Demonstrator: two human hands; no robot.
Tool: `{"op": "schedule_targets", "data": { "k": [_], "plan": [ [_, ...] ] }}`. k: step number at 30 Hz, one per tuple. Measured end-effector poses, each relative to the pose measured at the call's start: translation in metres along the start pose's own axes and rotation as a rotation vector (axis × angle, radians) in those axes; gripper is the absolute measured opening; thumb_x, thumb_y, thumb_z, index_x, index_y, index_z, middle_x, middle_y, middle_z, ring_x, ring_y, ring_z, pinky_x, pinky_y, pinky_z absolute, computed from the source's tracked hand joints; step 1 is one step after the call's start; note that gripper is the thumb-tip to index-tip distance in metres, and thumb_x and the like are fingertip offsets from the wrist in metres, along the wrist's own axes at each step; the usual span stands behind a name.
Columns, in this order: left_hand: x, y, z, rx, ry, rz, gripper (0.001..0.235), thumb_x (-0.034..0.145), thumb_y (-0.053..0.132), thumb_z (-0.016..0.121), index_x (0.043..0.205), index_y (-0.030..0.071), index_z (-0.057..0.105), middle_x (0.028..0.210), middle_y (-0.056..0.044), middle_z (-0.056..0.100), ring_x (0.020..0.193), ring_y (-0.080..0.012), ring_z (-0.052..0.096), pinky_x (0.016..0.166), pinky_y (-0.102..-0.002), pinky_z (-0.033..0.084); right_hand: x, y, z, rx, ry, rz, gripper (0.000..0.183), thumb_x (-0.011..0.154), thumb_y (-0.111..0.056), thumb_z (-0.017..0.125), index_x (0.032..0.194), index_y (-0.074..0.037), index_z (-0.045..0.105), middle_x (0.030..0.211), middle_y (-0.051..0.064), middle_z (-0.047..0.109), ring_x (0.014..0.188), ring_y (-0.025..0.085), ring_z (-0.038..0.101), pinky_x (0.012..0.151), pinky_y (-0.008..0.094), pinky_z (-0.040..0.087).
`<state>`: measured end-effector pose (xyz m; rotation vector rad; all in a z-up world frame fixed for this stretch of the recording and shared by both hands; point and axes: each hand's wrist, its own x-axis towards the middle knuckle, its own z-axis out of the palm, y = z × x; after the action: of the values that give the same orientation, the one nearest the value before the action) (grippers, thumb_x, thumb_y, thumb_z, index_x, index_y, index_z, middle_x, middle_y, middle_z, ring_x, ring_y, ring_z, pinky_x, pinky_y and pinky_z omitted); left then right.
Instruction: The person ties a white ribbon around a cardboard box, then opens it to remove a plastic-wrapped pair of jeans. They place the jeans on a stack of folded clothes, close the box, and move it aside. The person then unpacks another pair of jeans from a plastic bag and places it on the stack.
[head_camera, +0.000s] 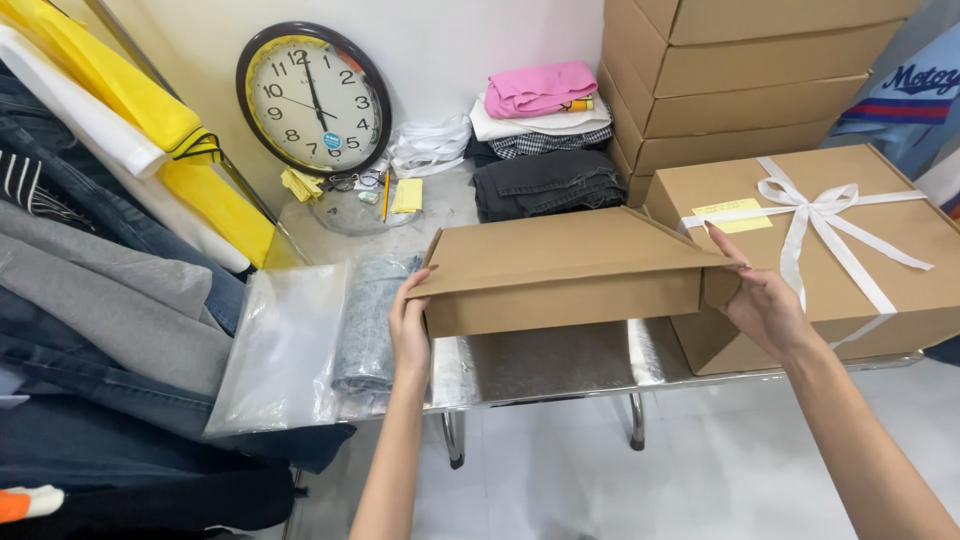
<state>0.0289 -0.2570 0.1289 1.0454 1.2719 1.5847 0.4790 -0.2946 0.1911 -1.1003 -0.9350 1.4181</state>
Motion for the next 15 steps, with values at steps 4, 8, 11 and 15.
{"op": "schedule_targets", "data": {
  "k": [4, 8, 11, 15],
  "plan": [
    [0.001, 0.022, 0.007, -0.087, 0.005, 0.074, 0.051, 0.09, 0.017, 0.05, 0.134, 0.009, 0.075, 0.147, -0.01, 0.069, 0.138, -0.0201, 0.06, 0.107, -0.03, 0.048, 0.015, -0.009, -0.017, -0.025, -0.066, -0.105, 0.084, 0.095, -0.024, 0.026, 0.179, -0.02, 0.024, 0.166, 0.006, 0.043, 0.142, 0.022, 0.042, 0.113, 0.033, 0.029],
    [0.008, 0.033, 0.009, -0.158, -0.132, 0.253, 0.061, 0.093, 0.019, 0.047, 0.15, 0.006, 0.061, 0.161, -0.014, 0.058, 0.151, -0.0239, 0.05, 0.118, -0.034, 0.044, 0.025, -0.021, -0.02, -0.141, -0.111, -0.352, 0.068, 0.107, -0.036, 0.027, 0.172, -0.017, 0.026, 0.187, -0.005, 0.016, 0.153, 0.015, 0.034, 0.105, 0.033, 0.034],
    [0.015, 0.035, 0.01, -0.21, -0.209, 0.347, 0.067, 0.096, 0.028, 0.046, 0.159, 0.003, 0.05, 0.168, -0.016, 0.049, 0.159, -0.0263, 0.041, 0.127, -0.038, 0.037, 0.025, -0.029, -0.015, -0.193, -0.089, -0.396, 0.078, 0.105, -0.052, 0.026, 0.174, -0.015, 0.019, 0.185, 0.0, 0.016, 0.156, 0.02, 0.031, 0.114, 0.037, 0.032],
    [0.024, 0.035, 0.015, -0.235, -0.228, 0.491, 0.06, 0.108, 0.036, 0.04, 0.156, 0.001, 0.048, 0.162, -0.015, 0.051, 0.159, -0.0271, 0.039, 0.135, -0.04, 0.026, 0.027, -0.035, -0.002, -0.254, 0.045, -0.392, 0.088, 0.099, -0.072, 0.024, 0.169, -0.02, 0.035, 0.175, 0.002, 0.033, 0.101, 0.014, 0.04, 0.083, 0.025, 0.028]
  ]
}}
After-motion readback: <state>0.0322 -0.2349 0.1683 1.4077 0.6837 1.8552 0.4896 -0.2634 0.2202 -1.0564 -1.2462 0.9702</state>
